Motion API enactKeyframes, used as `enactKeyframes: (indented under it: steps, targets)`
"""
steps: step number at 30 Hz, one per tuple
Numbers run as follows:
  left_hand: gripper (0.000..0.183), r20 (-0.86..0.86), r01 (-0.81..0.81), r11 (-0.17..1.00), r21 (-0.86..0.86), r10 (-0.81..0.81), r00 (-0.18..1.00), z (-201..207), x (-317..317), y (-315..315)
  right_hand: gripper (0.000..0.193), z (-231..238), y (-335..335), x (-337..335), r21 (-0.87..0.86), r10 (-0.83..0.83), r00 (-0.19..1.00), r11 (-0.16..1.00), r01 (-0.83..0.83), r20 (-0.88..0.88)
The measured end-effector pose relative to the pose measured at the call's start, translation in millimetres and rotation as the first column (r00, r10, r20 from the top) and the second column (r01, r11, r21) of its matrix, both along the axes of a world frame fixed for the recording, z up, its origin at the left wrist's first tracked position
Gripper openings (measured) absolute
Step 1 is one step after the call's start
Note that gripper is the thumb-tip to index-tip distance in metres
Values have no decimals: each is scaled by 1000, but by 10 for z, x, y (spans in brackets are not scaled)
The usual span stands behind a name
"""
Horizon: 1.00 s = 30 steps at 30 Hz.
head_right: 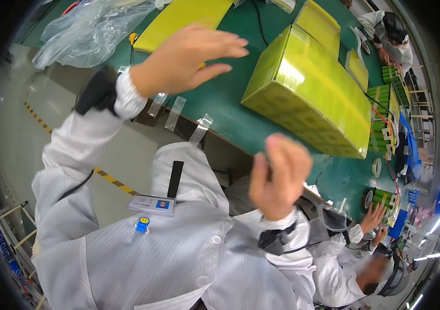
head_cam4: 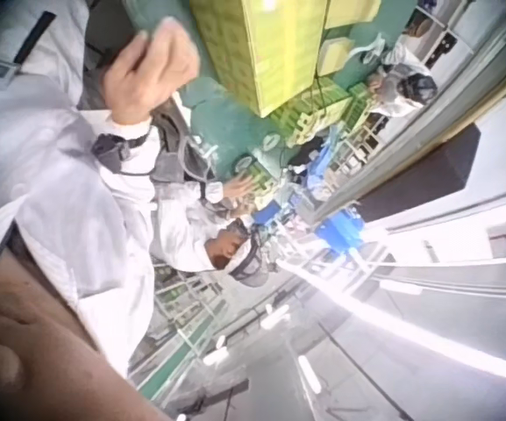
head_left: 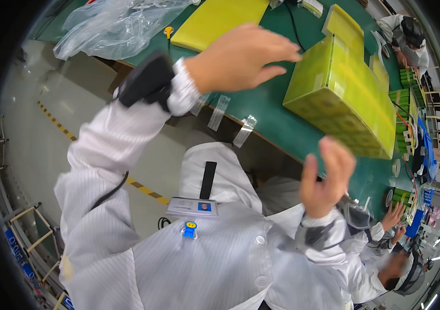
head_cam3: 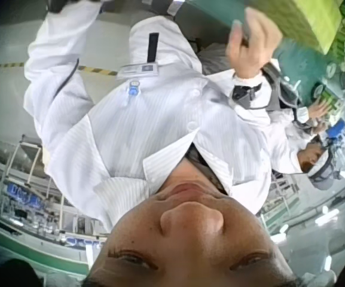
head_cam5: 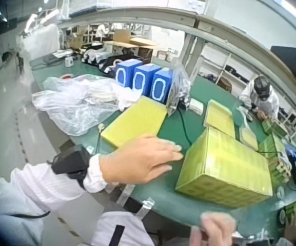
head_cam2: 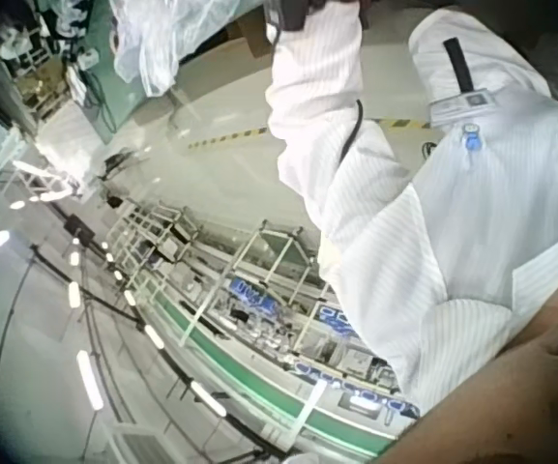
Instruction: Assembling and insulating large lithium-ion battery packs using adhesive tape and plastic sheets in a manufacturing environment.
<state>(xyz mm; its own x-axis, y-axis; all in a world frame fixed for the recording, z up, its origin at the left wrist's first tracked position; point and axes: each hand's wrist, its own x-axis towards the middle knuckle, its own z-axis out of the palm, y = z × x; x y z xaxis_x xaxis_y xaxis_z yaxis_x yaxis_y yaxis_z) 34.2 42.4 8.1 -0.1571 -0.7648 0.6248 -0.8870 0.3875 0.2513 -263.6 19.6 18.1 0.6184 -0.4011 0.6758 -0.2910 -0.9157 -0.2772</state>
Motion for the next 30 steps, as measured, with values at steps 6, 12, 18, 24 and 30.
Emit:
enactKeyframes:
  steps: [6,12,18,24,30]
  targets:
    - [21,-85,-137,984,118,148,985,-425,-320,1085,28,-736,778,96,999,13,998,-4,-55,55]
    - [26,13,-241,950,197,244,970,-516,-546,1265,36,-706,726,414,897,-115,979,-393,-203,171]
    - [29,40,-231,955,185,227,973,-560,-550,1226,23,-692,708,558,788,-208,958,-548,-281,197]
    - [31,78,-231,957,175,221,972,-581,-560,1175,17,-591,670,571,723,-322,911,-562,-402,257]
    - [33,79,-212,959,190,200,977,-554,-555,1110,16,-535,522,533,612,-374,882,-636,-470,288]
